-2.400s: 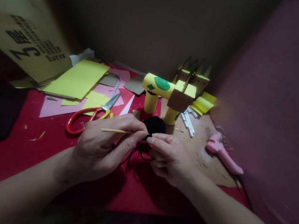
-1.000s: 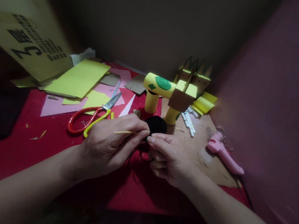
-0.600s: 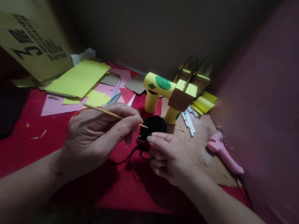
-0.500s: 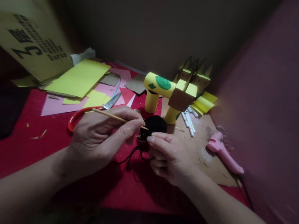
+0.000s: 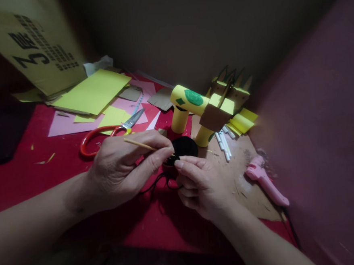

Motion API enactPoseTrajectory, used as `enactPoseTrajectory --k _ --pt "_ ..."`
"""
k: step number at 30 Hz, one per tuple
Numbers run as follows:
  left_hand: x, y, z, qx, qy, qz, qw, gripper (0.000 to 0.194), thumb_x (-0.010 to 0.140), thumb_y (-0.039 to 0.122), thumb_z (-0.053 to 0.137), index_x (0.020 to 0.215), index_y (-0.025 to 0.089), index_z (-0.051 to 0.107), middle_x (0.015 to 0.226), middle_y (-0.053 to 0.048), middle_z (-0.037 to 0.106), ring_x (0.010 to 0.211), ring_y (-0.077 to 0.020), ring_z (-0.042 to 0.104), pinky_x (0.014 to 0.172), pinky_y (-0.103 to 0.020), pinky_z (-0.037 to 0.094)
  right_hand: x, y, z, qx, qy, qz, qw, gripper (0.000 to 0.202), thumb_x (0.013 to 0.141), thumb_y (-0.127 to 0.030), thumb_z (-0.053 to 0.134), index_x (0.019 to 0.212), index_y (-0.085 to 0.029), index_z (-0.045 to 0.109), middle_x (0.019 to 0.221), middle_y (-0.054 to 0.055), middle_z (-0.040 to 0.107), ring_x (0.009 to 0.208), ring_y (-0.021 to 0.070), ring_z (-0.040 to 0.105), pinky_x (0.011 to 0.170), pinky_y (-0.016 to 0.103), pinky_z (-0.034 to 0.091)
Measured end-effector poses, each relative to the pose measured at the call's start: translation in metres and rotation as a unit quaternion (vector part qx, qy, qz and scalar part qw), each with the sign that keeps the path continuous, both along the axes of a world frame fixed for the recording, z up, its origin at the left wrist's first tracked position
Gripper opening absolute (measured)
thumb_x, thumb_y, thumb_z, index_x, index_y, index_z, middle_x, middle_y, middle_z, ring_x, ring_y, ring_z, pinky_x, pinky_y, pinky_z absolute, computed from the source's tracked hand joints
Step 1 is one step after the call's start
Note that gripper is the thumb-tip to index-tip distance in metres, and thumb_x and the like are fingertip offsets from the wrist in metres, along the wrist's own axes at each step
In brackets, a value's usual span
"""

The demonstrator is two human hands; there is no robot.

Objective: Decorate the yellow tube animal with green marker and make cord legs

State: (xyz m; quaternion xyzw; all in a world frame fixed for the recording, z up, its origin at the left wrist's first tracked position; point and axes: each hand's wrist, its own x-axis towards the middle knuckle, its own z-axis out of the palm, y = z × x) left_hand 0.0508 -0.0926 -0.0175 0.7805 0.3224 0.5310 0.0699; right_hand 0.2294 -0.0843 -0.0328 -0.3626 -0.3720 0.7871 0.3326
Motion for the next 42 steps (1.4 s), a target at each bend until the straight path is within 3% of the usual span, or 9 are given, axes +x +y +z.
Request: enactPoseTrajectory --k 11,20,27,33,39,42 --pt "0.001 -0.005 0.004 -0.043 -0.028 0.022 0.998 0.016 0.092 0.011 0.058 0.086 0.022 0.068 0.069 0.002 0.067 0.059 -0.0123 0.063 0.055 -0.026 0.052 0.000 -0.001 0.000 0.002 0.000 -0.007 1.000 0.039 0.072 -0.036 0.078 0.065 -0.024 0.042 0.042 -0.016 0.026 0.036 0.0014 0.009 0.030 0.013 0.012" --pt "0.003 0.001 -0.001 -0.015 -0.025 -0.035 0.999 0.016 0.093 0.009 0.059 0.092 0.021 0.069 0.074 0.001 0.069 0.061 -0.0117 0.064 0.055 -0.025 0.054 -0.001 0.000 0.001 0.000 -0.008 -0.002 1.000 0.044 0.070 -0.041 0.081 0.066 -0.024 0.040 0.042 -0.016 0.027 0.036 0.0012 0.010 0.031 0.013 0.013" --pt "0.003 -0.003 0.006 -0.048 -0.064 -0.003 0.997 0.018 0.094 0.012 0.058 0.085 0.020 0.070 0.069 0.002 0.066 0.058 -0.0095 0.063 0.052 -0.023 0.054 0.000 0.000 -0.001 -0.007 0.000 -0.001 1.000 0.048 0.073 -0.040 0.079 0.063 -0.024 0.034 0.042 -0.016 0.027 0.036 0.0014 0.010 0.030 0.013 0.013" --pt "0.001 -0.004 0.008 -0.064 -0.132 0.079 0.986 0.021 0.093 0.012 0.062 0.076 0.020 0.070 0.060 0.005 0.065 0.052 -0.0069 0.059 0.047 -0.019 0.051 0.000 0.001 -0.002 -0.008 0.006 -0.009 1.000 0.048 0.076 -0.036 0.076 0.063 -0.025 0.031 0.043 -0.016 0.026 0.037 0.0021 0.009 0.031 0.013 0.014" --pt "0.003 -0.004 0.009 -0.065 -0.082 0.003 0.994 0.023 0.092 0.006 0.058 0.076 0.020 0.069 0.060 0.004 0.063 0.053 -0.0077 0.060 0.050 -0.020 0.051 0.000 0.001 -0.002 -0.007 0.005 -0.009 1.000 0.043 0.077 -0.035 0.075 0.064 -0.024 0.035 0.042 -0.016 0.027 0.036 0.0021 0.010 0.030 0.012 0.014" --pt "0.003 -0.005 0.007 -0.093 -0.065 0.003 0.994 0.023 0.093 0.009 0.057 0.077 0.022 0.067 0.061 0.004 0.062 0.053 -0.0090 0.060 0.050 -0.021 0.051 -0.001 0.001 -0.002 -0.003 0.009 -0.009 1.000 0.043 0.077 -0.035 0.075 0.064 -0.024 0.035 0.042 -0.016 0.026 0.035 0.0019 0.010 0.030 0.012 0.014"
